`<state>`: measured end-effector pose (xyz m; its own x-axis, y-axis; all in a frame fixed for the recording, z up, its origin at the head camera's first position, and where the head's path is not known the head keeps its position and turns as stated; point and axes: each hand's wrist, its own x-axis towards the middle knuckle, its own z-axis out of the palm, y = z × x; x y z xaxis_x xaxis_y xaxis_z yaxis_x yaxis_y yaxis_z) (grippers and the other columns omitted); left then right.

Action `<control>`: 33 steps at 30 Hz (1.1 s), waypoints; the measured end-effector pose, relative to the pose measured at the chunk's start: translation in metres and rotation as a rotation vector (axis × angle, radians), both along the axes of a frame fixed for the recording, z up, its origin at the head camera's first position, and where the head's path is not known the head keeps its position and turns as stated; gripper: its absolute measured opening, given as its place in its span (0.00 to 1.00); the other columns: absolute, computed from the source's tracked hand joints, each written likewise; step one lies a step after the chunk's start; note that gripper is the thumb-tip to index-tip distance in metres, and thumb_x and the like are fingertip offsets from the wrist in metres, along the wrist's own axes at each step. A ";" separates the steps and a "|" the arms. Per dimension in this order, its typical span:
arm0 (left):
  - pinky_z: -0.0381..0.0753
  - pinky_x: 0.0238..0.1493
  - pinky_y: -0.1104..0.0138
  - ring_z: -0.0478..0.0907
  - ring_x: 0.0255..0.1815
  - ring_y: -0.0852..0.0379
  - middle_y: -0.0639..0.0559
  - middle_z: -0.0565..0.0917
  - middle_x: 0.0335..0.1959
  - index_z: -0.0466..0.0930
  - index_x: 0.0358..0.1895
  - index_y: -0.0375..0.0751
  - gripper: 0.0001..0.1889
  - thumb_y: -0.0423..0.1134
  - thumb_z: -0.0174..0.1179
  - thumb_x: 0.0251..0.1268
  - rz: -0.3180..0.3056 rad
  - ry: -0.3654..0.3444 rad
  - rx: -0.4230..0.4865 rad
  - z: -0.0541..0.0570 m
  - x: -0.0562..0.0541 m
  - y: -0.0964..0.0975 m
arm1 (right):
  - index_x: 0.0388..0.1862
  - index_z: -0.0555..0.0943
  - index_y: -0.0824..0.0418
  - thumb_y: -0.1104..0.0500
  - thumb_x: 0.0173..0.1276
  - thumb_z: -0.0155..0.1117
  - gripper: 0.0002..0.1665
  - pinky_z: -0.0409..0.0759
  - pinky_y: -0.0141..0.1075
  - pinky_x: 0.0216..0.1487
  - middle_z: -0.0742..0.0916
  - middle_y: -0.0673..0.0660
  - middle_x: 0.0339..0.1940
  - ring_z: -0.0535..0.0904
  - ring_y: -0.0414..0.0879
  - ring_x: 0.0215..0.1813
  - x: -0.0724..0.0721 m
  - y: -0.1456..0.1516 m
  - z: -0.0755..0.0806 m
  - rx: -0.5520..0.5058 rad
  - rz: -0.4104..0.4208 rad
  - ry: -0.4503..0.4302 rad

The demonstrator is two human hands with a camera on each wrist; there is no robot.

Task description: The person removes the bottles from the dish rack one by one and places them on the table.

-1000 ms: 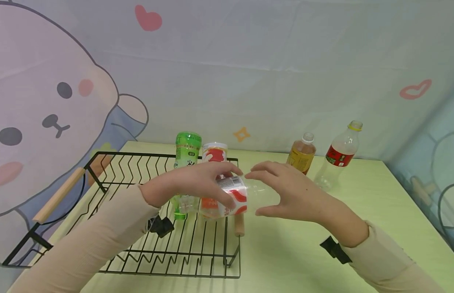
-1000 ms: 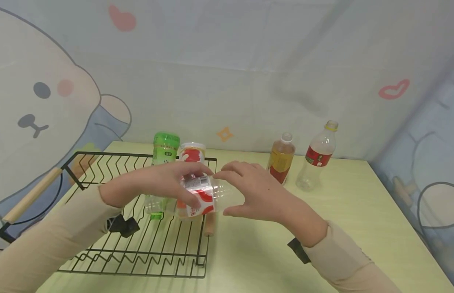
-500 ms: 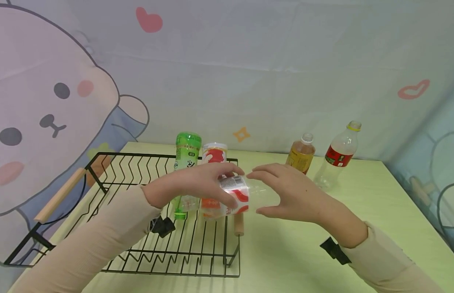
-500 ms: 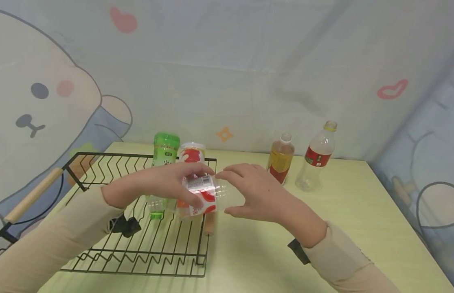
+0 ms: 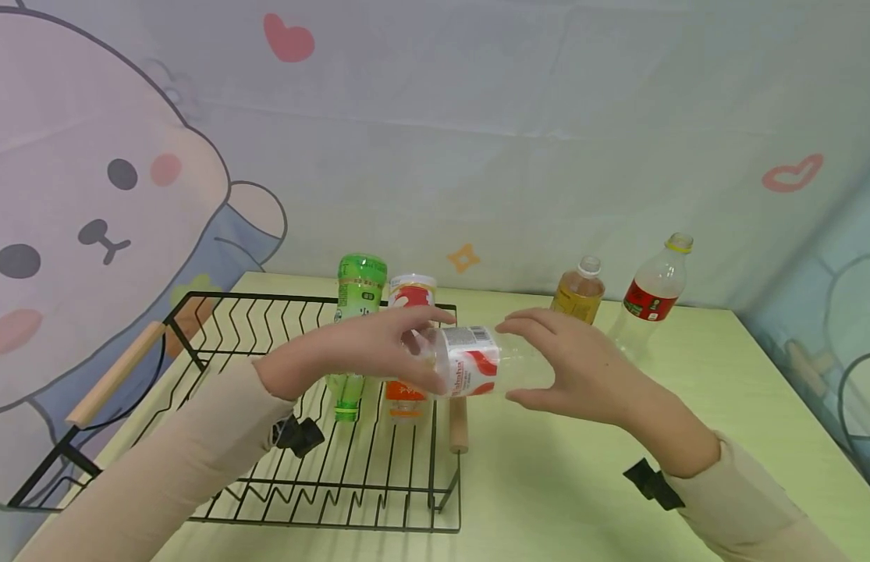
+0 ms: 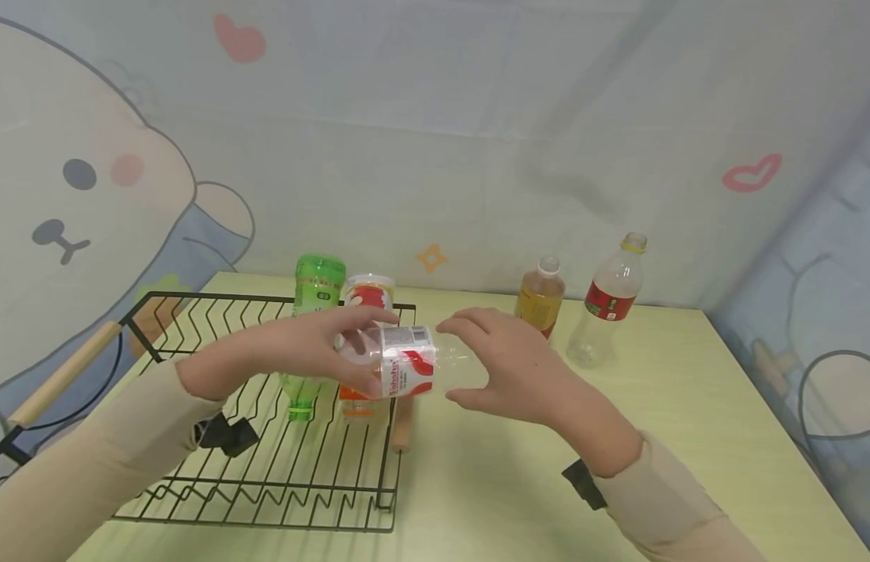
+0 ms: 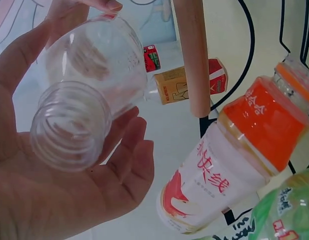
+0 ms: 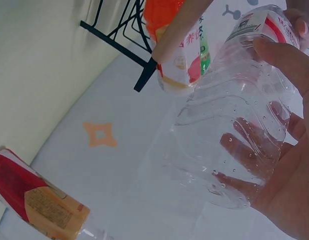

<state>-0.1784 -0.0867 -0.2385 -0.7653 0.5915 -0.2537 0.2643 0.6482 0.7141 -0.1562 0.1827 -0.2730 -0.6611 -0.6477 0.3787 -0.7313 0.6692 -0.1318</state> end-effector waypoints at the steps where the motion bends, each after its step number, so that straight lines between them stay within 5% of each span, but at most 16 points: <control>1: 0.80 0.43 0.63 0.72 0.52 0.50 0.51 0.73 0.57 0.63 0.71 0.54 0.41 0.46 0.71 0.52 0.002 -0.004 0.011 -0.001 0.000 -0.002 | 0.60 0.74 0.60 0.48 0.49 0.78 0.41 0.79 0.48 0.53 0.80 0.55 0.58 0.76 0.52 0.59 0.000 0.002 0.000 -0.004 -0.011 -0.007; 18: 0.78 0.50 0.57 0.70 0.59 0.47 0.50 0.72 0.60 0.61 0.70 0.52 0.39 0.48 0.69 0.54 0.079 0.050 0.037 -0.005 -0.002 -0.033 | 0.59 0.73 0.62 0.53 0.46 0.81 0.42 0.79 0.48 0.48 0.80 0.57 0.56 0.77 0.51 0.54 0.003 0.034 -0.010 -0.137 -0.128 -0.048; 33: 0.78 0.50 0.52 0.69 0.61 0.41 0.41 0.70 0.64 0.56 0.73 0.47 0.42 0.45 0.67 0.57 0.261 0.114 0.073 -0.015 -0.012 -0.054 | 0.61 0.70 0.60 0.59 0.49 0.79 0.41 0.73 0.53 0.54 0.78 0.54 0.56 0.73 0.51 0.58 0.004 0.055 -0.018 -0.351 -0.224 -0.111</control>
<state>-0.1906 -0.1407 -0.2534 -0.9150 0.3847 -0.1216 0.1764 0.6526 0.7369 -0.1526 0.2374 -0.2914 -0.8200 -0.3280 0.4691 -0.5414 0.7104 -0.4497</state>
